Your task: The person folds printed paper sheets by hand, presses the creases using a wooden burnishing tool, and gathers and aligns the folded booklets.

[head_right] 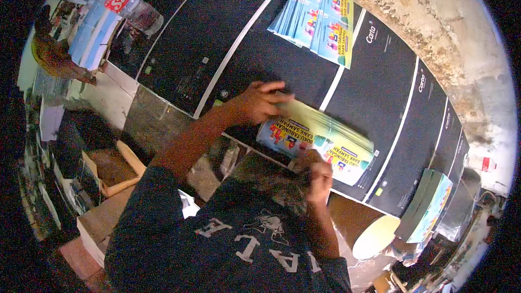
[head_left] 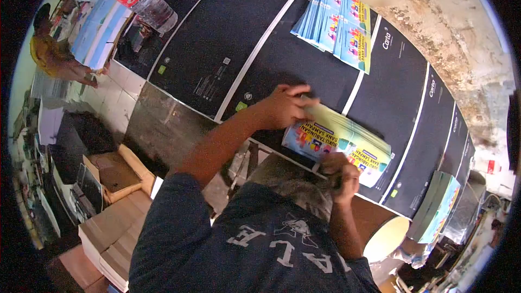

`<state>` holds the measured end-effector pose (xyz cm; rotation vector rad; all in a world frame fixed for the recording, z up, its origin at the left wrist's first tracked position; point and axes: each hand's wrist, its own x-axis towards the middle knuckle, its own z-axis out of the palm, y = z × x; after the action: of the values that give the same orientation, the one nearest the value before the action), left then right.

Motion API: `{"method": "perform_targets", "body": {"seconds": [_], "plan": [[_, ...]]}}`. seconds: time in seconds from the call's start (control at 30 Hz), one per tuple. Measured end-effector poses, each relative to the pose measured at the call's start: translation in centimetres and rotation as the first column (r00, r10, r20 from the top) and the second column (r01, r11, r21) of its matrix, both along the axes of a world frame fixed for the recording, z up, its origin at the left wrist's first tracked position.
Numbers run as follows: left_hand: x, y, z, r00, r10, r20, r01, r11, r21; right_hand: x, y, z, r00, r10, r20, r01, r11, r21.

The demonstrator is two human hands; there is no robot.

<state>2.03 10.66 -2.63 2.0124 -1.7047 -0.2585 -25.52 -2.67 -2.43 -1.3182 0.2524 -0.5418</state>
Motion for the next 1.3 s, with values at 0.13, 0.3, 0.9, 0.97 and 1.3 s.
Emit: {"method": "perform_targets", "body": {"seconds": [0.13,0.3,0.9,0.97,1.3], "plan": [[0.4,0.1,1.0,0.994,-0.112,-0.005,0.112,0.992,0.063,8.3,2.5,8.5,0.912,0.278,0.302,-0.217,0.951,-0.22],[-0.2,0.6,-0.1,0.992,-0.128,-0.007,0.128,0.992,0.006,6.9,4.1,3.9,0.969,0.236,-0.065,-0.244,0.898,-0.368],[0.8,-0.6,1.8,0.985,-0.095,-0.145,0.103,0.993,0.051,11.6,5.5,2.6,0.929,0.37,0.034,-0.29,0.78,-0.555],[0.6,-0.1,1.9,0.989,-0.078,-0.125,0.086,0.994,0.061,10.8,5.9,2.8,0.934,0.353,0.046,-0.283,0.815,-0.505],[1.5,-2.7,4.4,0.985,-0.155,-0.078,0.169,0.961,0.217,4.5,0.7,4.0,0.986,0.134,-0.104,-0.137,0.99,-0.025]]}}
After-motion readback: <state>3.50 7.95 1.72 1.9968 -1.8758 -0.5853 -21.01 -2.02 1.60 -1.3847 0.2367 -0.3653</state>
